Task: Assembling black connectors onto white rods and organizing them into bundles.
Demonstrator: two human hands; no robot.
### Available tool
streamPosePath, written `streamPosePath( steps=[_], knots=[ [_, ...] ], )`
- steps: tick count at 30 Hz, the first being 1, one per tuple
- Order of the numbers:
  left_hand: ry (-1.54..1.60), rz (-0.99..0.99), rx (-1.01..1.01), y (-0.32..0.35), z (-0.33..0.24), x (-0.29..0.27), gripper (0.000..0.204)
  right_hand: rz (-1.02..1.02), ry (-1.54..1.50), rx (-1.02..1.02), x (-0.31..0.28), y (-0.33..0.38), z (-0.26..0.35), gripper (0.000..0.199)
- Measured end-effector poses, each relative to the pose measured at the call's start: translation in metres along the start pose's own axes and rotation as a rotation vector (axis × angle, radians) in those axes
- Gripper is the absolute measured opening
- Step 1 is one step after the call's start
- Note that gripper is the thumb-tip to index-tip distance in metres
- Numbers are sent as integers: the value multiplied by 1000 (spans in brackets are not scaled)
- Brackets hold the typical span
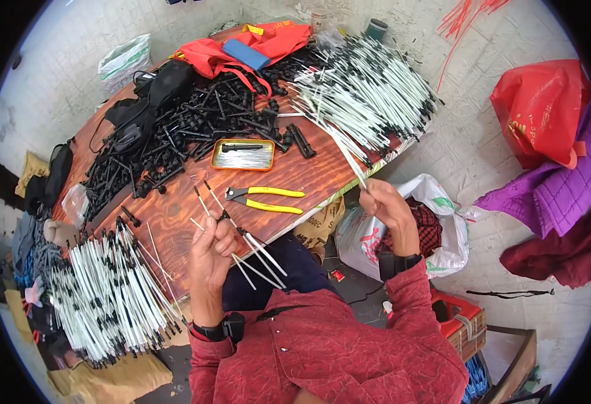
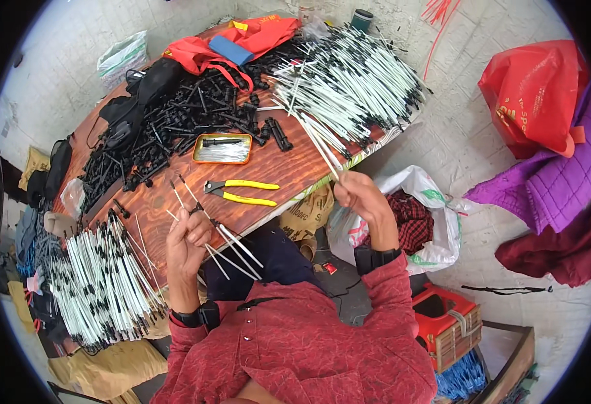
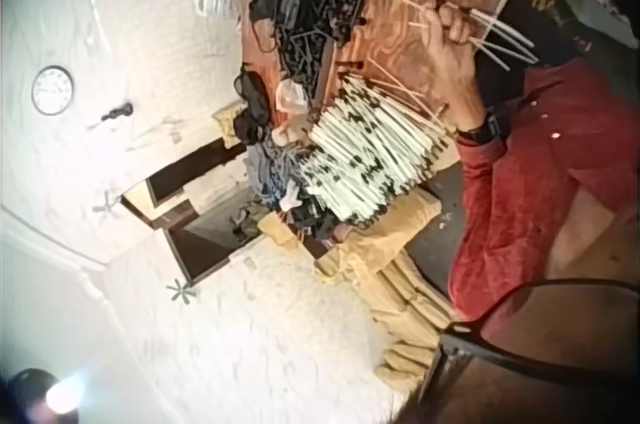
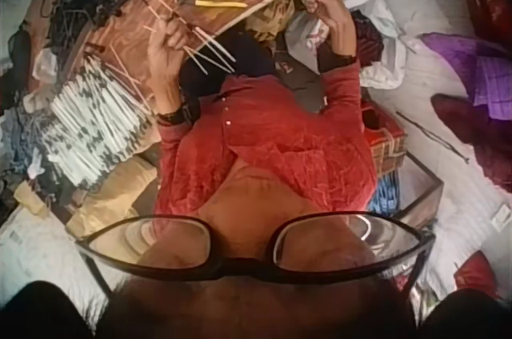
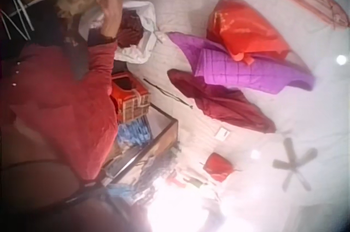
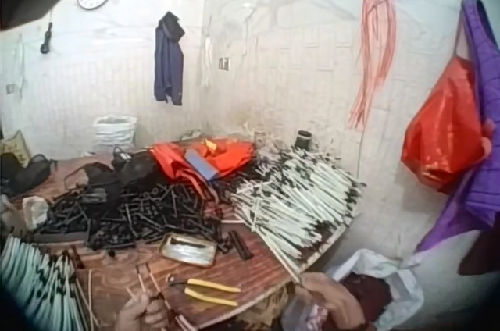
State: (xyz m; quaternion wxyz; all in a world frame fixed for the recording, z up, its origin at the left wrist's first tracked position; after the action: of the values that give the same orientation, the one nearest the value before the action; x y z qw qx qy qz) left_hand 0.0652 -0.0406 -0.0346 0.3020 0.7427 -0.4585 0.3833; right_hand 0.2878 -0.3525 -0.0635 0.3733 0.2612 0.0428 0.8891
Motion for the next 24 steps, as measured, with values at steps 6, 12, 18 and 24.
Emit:
streamPosePath(
  steps=[6, 12, 18, 24],
  knots=[
    [-109, -36, 84, -12, 7, -7, 24, 347, 238, 176, 73, 32, -32, 19],
    [-204, -130, 206, -7, 0, 8, 27, 413, 380, 293, 117, 36, -66, 14],
    [-271, -179, 190, -8, -2, -1, 40, 245, 595, 213, 142, 39, -63, 14],
    [-43, 64, 77, -7, 4, 3, 45, 481, 398, 319, 143, 45, -82, 21]
  ],
)
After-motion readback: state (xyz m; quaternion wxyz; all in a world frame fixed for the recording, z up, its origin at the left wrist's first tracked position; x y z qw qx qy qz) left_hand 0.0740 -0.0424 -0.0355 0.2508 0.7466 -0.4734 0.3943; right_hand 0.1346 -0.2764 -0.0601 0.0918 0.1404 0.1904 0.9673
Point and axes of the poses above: each hand's wrist, its own y-axis away from the middle knuckle, its own x-axis out of the palm, z = x × y, the point moved 5 cm from there along -y, towards the middle knuckle, and after that the axes turned 6 degrees about x, right-handed, at the moved point
